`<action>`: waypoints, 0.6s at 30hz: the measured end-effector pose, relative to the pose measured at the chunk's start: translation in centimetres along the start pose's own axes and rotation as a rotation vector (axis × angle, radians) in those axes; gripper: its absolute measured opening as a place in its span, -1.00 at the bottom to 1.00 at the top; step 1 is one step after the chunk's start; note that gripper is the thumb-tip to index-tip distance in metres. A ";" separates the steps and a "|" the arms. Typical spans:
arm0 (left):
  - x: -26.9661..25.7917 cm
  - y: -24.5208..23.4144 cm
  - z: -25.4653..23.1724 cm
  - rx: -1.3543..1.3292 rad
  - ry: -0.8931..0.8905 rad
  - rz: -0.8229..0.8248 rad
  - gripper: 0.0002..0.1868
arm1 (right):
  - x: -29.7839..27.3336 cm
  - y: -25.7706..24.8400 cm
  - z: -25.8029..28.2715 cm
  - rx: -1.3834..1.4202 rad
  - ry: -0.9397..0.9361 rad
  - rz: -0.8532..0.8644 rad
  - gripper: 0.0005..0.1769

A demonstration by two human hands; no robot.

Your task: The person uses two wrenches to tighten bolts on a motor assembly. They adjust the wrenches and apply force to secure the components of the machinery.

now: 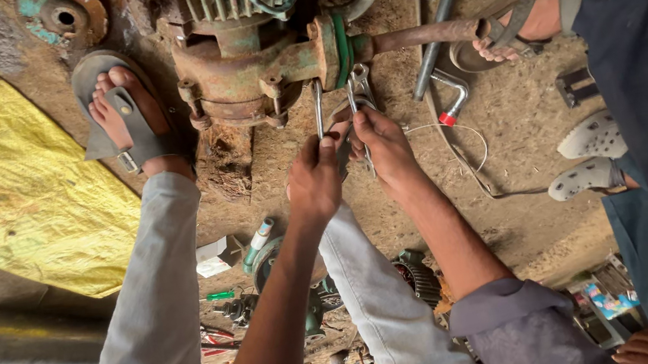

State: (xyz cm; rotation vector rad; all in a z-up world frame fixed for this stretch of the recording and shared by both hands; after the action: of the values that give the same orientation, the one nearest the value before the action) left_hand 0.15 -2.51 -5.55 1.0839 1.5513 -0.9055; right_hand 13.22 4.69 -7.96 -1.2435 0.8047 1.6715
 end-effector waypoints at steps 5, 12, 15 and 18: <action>-1.4 1.0 -1.9 -0.450 -0.251 0.080 -0.57 | 1.3 -0.8 -2.7 0.108 -0.076 0.005 -0.74; -1.0 0.7 -2.9 -0.842 -0.344 0.242 -0.67 | 3.6 -1.9 -5.8 0.170 -0.064 0.051 -0.65; -0.8 0.9 -2.8 -0.869 -0.267 0.339 -0.70 | 2.3 -2.9 -4.8 0.114 -0.143 0.054 -0.64; -0.5 0.3 -1.8 -0.585 -0.273 0.193 -0.62 | 0.3 -3.2 -3.4 0.034 -0.081 0.004 -0.60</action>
State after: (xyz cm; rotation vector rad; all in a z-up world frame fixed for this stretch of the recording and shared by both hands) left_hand -0.04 -0.80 -4.70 0.6413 1.3328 -0.4022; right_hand 17.43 3.12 -9.21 -1.1440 0.7841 1.6933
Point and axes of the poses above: each hand's wrist, its own x-axis towards the middle knuckle, its own y-axis out of the palm, z = x × y, the point moved 3 cm from there along x, towards the middle knuckle, and after that the axes turned 1 degree about -z, right-handed, at the moved point
